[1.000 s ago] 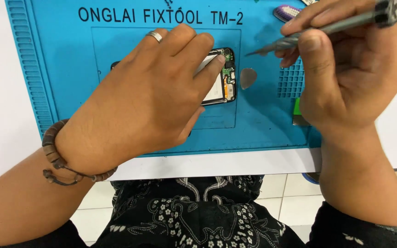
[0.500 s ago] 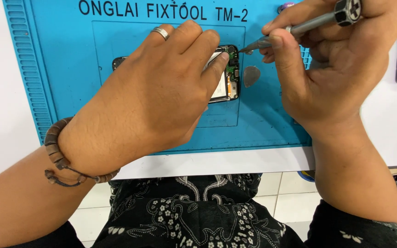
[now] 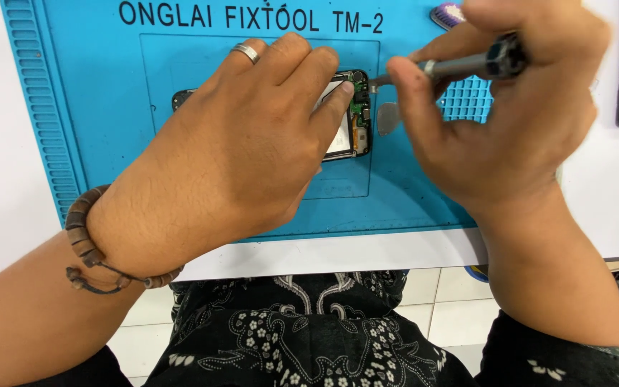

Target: The person is disassembling a mobile phone to access, inspect, and clean the charging board using a toothbrush and cleaning solution.

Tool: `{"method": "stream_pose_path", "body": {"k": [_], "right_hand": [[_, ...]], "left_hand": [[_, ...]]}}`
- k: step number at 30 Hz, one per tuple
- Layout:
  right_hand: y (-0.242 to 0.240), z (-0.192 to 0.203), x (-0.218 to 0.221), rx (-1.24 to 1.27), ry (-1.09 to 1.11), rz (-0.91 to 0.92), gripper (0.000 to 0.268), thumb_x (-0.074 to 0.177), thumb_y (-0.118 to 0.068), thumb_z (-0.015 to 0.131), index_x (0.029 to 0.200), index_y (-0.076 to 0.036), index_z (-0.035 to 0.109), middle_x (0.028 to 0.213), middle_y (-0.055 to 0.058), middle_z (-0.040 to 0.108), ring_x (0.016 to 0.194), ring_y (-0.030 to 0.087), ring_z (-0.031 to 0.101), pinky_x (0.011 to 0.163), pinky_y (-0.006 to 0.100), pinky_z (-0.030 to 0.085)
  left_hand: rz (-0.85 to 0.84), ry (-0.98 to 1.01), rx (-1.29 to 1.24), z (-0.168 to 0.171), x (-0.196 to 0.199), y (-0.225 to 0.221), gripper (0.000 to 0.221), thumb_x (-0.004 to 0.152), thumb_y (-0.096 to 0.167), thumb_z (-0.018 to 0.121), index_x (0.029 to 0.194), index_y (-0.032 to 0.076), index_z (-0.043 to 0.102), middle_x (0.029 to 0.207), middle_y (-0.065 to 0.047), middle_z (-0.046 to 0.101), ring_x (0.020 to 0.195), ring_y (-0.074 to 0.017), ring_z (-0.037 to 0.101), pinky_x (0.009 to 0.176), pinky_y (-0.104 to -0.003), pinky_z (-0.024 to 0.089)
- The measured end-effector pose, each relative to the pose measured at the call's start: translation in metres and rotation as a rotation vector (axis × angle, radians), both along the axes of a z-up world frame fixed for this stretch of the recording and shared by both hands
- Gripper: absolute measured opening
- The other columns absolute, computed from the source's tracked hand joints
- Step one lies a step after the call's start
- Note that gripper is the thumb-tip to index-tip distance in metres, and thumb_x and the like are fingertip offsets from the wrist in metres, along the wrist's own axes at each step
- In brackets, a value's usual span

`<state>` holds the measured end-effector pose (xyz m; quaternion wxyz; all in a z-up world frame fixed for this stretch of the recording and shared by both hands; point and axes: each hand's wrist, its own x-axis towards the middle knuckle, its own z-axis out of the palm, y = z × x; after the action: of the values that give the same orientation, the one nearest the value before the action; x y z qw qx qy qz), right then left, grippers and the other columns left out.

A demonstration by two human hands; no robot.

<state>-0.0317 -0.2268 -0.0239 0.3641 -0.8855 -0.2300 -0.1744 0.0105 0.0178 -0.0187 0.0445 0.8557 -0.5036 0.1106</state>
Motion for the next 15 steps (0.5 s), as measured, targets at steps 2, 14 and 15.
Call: {"method": "stream_pose_path", "body": {"k": [2,14,15], "right_hand": [[-0.003,-0.006,-0.006,-0.250,-0.049,-0.131,0.039,0.123,-0.004,0.087,0.139,0.002,0.052,0.107,0.012,0.070,0.080,0.021,0.070,0.082,0.037,0.052],[0.014,0.038,0.000,-0.169,0.193,0.066,0.037,0.112,0.023,0.065,0.134,0.012,0.037,0.115,0.029,0.068,0.105,0.037,0.072,0.096,0.044,0.058],[0.015,0.038,0.001,-0.168,0.193,0.064,0.037,0.112,0.023,0.065,0.134,0.012,0.037,0.115,0.029,0.068,0.105,0.037,0.072,0.096,0.044,0.058]], "left_hand": [[0.007,0.001,0.025,0.002,0.000,-0.001,0.013,0.095,0.008,0.059,0.107,0.011,0.062,0.098,-0.004,0.047,0.095,-0.0229,0.048,0.083,-0.036,0.048],[-0.006,0.040,0.025,-0.001,0.001,0.000,0.030,0.093,0.025,0.067,0.119,0.010,0.067,0.107,-0.006,0.054,0.103,-0.0269,0.054,0.087,-0.041,0.050],[-0.007,0.040,0.026,-0.003,0.000,0.000,0.030,0.093,0.025,0.067,0.119,0.010,0.067,0.107,-0.006,0.054,0.103,-0.0269,0.054,0.087,-0.041,0.050]]}}
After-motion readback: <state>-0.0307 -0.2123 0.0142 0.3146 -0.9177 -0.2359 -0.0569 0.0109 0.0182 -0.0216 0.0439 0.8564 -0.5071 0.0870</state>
